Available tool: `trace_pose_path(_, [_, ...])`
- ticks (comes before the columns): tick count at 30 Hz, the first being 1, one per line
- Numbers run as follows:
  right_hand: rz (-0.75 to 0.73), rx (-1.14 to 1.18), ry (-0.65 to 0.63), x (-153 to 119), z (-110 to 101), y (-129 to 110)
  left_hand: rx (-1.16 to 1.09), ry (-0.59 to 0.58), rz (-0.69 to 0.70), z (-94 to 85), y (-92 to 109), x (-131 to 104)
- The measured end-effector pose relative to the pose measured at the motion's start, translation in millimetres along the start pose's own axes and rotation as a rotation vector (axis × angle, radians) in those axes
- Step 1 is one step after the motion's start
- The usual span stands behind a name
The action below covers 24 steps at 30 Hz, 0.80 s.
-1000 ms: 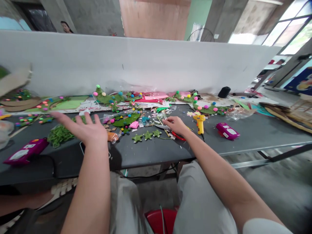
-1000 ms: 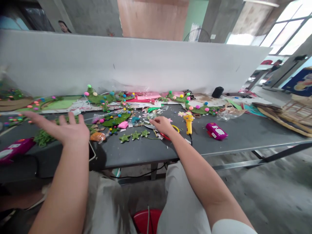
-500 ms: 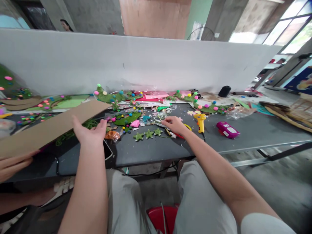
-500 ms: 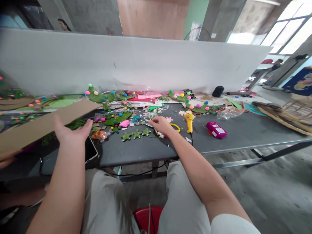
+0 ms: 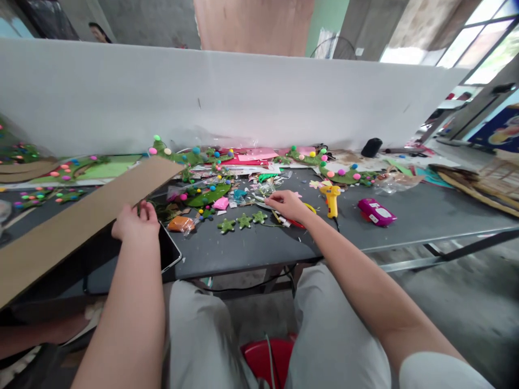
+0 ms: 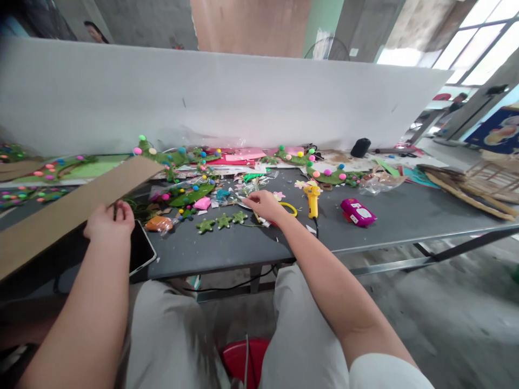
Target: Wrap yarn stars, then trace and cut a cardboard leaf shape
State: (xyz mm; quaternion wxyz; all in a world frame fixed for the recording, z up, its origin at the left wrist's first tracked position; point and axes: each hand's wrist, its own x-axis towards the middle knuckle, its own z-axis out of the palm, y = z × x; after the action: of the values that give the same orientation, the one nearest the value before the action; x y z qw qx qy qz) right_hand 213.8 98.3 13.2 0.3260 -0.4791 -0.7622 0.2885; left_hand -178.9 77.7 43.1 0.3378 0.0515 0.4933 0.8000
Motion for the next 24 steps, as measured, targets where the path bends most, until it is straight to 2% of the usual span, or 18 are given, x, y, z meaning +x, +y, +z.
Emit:
trace_pose_path(5, [0.043, 0.151, 0.035, -2, 1, -5, -0.056, -0.095, 0.112, 23.2, -10, -58])
trace_pose_path(8, [0.106, 0.325, 0.116, 1, 1, -8, -0.042, -0.239, 0.154, 37.4, -23, -96])
trace_pose_path(11, [0.185, 0.526, 0.218, 6, -5, -8, -0.002, -0.381, 0.173, 44.8, -32, -120])
trace_pose_path(14, [0.25, 0.661, 0.283, 7, -16, -3, 0.048, -0.52, 0.177, 44.7, -34, -128])
trace_pose_path(17, [0.28, 0.719, 0.287, 5, -25, 6, 0.101, -0.632, 0.165, 42.7, -34, -125])
trace_pose_path(20, [0.286, 0.732, 0.235, 3, -25, 8, 0.2, -0.734, 0.122, 43.1, -40, -119])
trace_pose_path(24, [0.247, 0.795, 0.102, 0, -20, -6, 0.322, -0.821, 0.075, 45.9, -59, -116])
